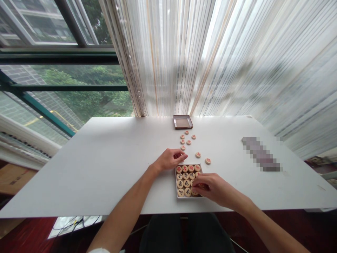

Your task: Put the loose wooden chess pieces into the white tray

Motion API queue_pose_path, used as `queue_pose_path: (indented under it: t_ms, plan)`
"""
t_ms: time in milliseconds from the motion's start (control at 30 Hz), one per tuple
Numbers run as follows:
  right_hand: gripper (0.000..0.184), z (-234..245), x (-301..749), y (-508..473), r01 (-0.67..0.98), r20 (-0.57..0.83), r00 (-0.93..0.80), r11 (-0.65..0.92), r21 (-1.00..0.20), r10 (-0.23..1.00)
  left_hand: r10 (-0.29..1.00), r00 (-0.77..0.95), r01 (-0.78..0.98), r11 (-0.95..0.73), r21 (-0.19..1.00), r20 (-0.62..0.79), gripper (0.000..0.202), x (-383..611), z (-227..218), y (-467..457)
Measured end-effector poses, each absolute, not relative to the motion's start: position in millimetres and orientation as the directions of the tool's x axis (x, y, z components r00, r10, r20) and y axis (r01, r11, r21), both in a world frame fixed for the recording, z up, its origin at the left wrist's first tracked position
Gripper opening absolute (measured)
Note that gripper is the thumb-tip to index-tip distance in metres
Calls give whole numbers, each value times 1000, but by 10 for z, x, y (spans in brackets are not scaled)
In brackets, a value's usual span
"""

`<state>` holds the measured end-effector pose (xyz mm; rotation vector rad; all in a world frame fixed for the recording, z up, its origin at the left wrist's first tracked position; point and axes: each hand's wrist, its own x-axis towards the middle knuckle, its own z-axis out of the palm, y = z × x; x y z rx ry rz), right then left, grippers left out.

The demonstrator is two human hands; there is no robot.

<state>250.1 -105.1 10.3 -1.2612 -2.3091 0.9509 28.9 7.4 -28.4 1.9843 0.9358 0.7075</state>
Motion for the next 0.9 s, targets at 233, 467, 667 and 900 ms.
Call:
queue_pose_path:
  t_ms: [233, 467, 667, 900]
  plan:
    - [11, 97, 2538, -1036, 604, -11, -561, 400, -689, 827, 808, 571, 356, -399, 845, 142, 44, 295, -298, 85]
    - [13, -17, 2565, -1047, 559, 35, -603, 453, -695, 797, 808, 571, 353, -402, 845, 146, 44, 298, -285, 81]
    - [14, -86, 2613, -1067, 531, 133, -598, 515, -672, 791, 809, 571, 360, -399, 843, 140, 44, 293, -287, 82]
    - [18, 12, 2743, -873, 568, 377, -393, 544, -618, 838, 810, 572, 372, -396, 839, 129, 45, 293, -276, 82]
